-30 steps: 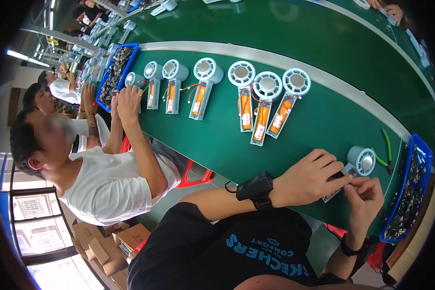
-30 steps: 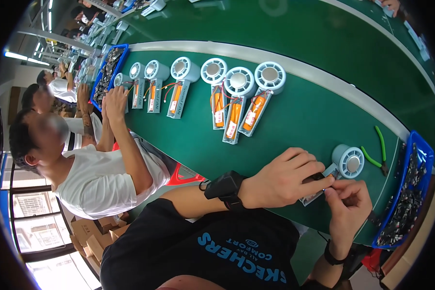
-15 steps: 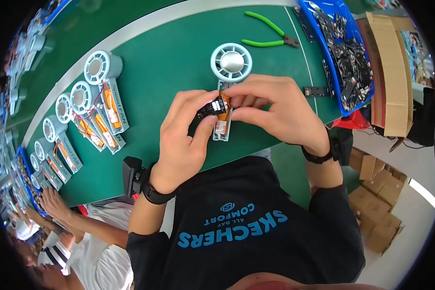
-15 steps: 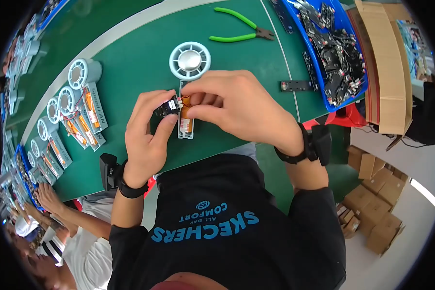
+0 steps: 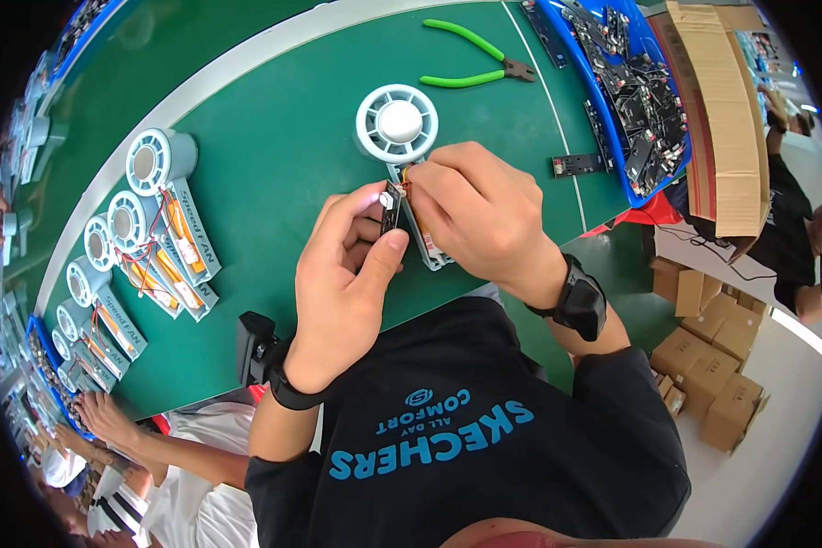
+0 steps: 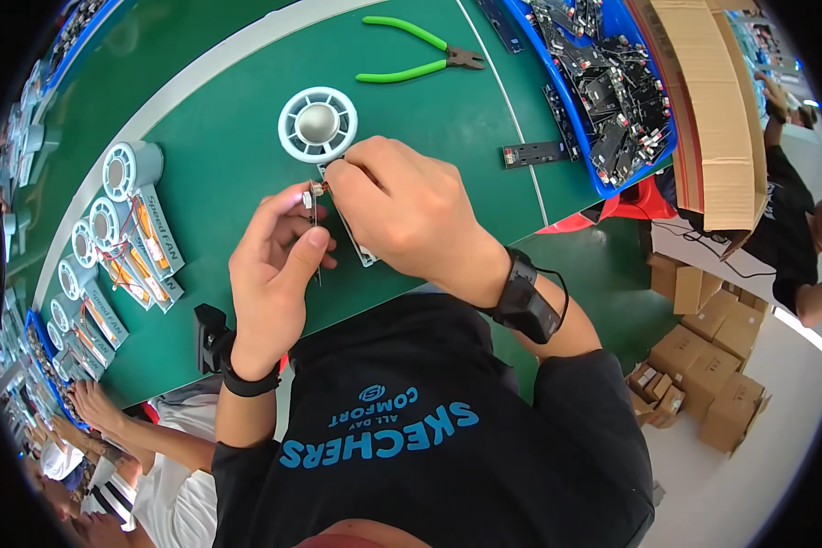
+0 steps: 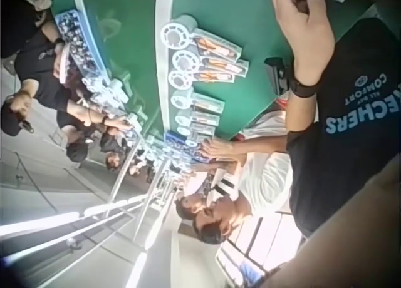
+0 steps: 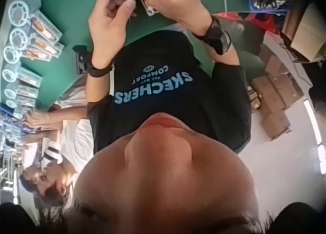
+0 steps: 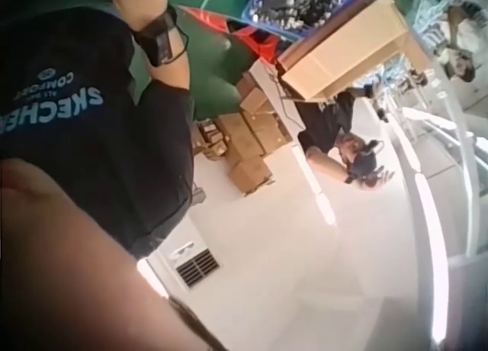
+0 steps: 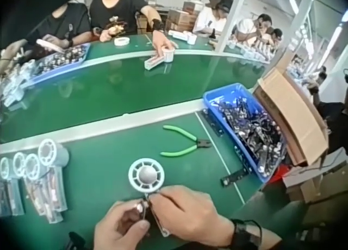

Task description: Assemble printed circuit boards onto circular plastic frames on an electronics production line.

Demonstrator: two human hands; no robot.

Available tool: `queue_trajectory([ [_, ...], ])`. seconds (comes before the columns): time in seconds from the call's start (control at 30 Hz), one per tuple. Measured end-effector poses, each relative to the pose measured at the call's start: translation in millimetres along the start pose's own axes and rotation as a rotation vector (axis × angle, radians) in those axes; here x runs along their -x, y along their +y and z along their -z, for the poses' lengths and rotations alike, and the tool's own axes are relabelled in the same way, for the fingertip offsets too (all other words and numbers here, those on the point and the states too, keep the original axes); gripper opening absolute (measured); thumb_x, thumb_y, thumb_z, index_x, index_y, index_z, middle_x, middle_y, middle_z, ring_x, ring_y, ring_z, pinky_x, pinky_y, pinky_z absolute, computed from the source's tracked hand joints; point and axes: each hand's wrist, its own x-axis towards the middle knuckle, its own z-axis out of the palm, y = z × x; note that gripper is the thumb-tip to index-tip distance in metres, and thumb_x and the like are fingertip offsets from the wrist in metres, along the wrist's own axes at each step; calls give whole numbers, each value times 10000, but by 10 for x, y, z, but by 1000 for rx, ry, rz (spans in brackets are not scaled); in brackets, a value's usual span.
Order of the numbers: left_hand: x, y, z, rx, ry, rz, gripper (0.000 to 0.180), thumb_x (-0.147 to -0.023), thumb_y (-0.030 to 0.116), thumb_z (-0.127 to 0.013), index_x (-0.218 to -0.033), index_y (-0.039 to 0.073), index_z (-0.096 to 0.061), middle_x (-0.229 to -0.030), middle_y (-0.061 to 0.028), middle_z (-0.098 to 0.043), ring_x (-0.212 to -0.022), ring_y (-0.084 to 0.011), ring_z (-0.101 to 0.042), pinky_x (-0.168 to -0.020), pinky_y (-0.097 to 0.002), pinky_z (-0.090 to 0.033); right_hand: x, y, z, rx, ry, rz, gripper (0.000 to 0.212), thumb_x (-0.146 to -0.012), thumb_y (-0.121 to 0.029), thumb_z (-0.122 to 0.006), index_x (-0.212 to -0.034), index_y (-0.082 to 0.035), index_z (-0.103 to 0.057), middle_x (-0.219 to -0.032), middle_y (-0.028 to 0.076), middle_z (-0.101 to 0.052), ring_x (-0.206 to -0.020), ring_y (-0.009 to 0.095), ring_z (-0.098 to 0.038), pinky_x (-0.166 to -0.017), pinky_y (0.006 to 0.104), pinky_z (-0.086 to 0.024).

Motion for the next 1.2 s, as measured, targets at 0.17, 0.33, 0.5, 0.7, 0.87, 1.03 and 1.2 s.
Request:
queue_trajectory([
  [0.17, -8, 10, -5, 40, 33, 93, 372, -975, -14, -662, -1327, -63, -552, -1126, -82, -561, -844, -104, -624, -656, -246, -555, 12, -117, 68, 94, -88, -80, 249, -755, 44, -771, -989, -34, -743, -898, 71, -668, -711, 228, -682, -589, 321, -541],
  [0.33, -142, -106, 9, 69, 62, 98, 364, -972, -2, -671, -1311, -66, -557, -1128, -93, -564, -798, -102, -627, -620, -246, -553, -80, -150, 100, 92, -285, -204, 261, -805, 42, -742, -1056, -26, -741, -917, 79, -657, -719, 250, -674, -621, 344, -547],
  [0.5, 7, 135, -17, -91, 80, 36, 338, -985, 8, -646, -1313, -26, -575, -1084, -79, -620, -758, -126, -651, -610, -261, -543, -250, -215, 181, 45, -211, -160, 200, -818, 32, -743, -1007, -35, -727, -861, 94, -658, -697, 269, -668, -603, 362, -537],
  [0.7, -26, -249, -31, -62, 80, -81, 343, -965, 1, -682, -1291, -15, -578, -994, -48, -622, -741, -110, -657, -594, -254, -548, 2, -174, 25, 71, -66, -184, 167, -799, 0, -766, -948, -51, -712, -828, 87, -659, -702, 262, -672, -599, 366, -542],
  [0.87, 23, -196, -76, -15, 81, 3, 359, -961, 4, -692, -1299, -25, -572, -982, -46, -633, -742, -110, -659, -591, -253, -547, -4, -226, 197, 141, -165, -49, 165, -821, -59, -755, -980, -54, -712, -875, 71, -645, -722, 248, -674, -592, 363, -546],
  [1.03, -52, -203, -48, -21, 111, -91, 362, -964, 29, -701, -1299, -46, -587, -947, -52, -665, -698, -104, -656, -565, -249, -542, -54, -255, 246, 232, -312, -59, 206, -843, -110, -747, -1041, -63, -721, -908, 63, -635, -724, 243, -677, -580, 358, -543],
  [1.2, -68, -16, 67, 179, 34, 139, 359, -972, 35, -686, -1299, -75, -583, -953, -84, -690, -712, -121, -671, -538, -262, -560, -81, -183, 284, 192, -401, -129, 219, -856, -115, -742, -1071, -77, -730, -932, 77, -649, -709, 260, -675, -584, 364, -546],
])
